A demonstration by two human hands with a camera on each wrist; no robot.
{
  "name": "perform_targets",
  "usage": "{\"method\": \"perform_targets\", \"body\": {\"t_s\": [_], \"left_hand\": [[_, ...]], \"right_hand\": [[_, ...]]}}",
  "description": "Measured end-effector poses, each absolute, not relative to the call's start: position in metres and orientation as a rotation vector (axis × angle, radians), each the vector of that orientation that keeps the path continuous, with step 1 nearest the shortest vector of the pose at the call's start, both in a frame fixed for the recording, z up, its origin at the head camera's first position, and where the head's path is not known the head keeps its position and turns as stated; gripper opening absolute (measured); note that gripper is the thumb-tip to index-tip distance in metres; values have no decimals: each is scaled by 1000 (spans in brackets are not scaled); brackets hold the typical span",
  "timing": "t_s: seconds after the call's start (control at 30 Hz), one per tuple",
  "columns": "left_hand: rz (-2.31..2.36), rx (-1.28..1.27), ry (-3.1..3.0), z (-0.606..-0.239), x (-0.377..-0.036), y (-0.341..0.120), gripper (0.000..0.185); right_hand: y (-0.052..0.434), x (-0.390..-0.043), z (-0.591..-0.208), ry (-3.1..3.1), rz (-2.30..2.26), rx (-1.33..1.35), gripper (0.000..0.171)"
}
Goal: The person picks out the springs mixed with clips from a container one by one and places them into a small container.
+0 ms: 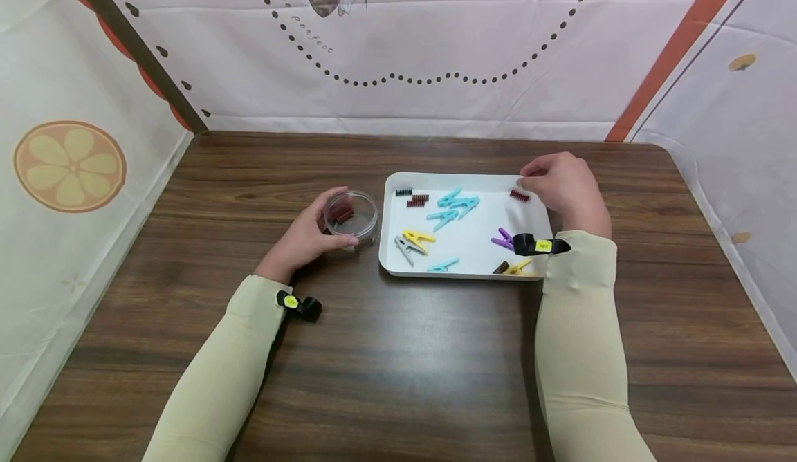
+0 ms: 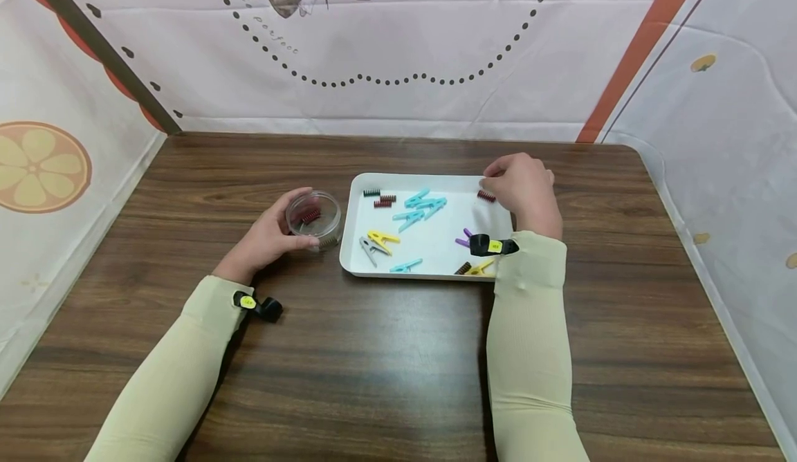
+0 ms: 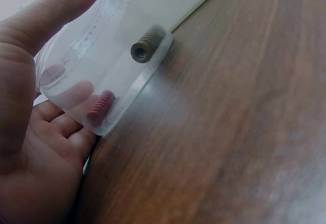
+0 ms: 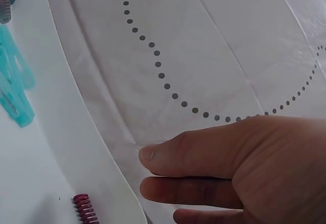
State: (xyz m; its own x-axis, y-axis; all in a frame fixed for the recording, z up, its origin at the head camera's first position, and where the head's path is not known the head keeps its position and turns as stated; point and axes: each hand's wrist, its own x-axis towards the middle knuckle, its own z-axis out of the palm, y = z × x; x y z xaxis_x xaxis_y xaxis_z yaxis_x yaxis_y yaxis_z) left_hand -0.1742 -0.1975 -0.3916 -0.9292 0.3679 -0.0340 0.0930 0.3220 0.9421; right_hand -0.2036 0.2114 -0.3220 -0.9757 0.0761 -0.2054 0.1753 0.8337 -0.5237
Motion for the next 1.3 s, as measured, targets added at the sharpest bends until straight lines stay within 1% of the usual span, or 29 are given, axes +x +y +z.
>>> {"method": "perform_targets", "body": {"t_s": [0.1, 0.33, 0.63, 0.93, 1.3], "left_hand": [[1651, 422, 2348, -394, -175, -198, 90], [1654, 460, 2384, -419, -187, -205, 91], [1644, 429, 2355, -396, -177, -198, 91], [1652, 434, 2380, -419, -188, -205, 92], [1677, 454, 2365, -421, -189, -205, 91]], "right_hand": [[212, -204, -323, 2820, -834, 203, 30], [212, -206, -329, 2801, -806, 211, 30], [211, -208, -334, 2774, -800, 224, 32], [212, -209, -338, 2758, -785, 193, 33], [214, -212, -343, 2749, -740, 167, 35]]}}
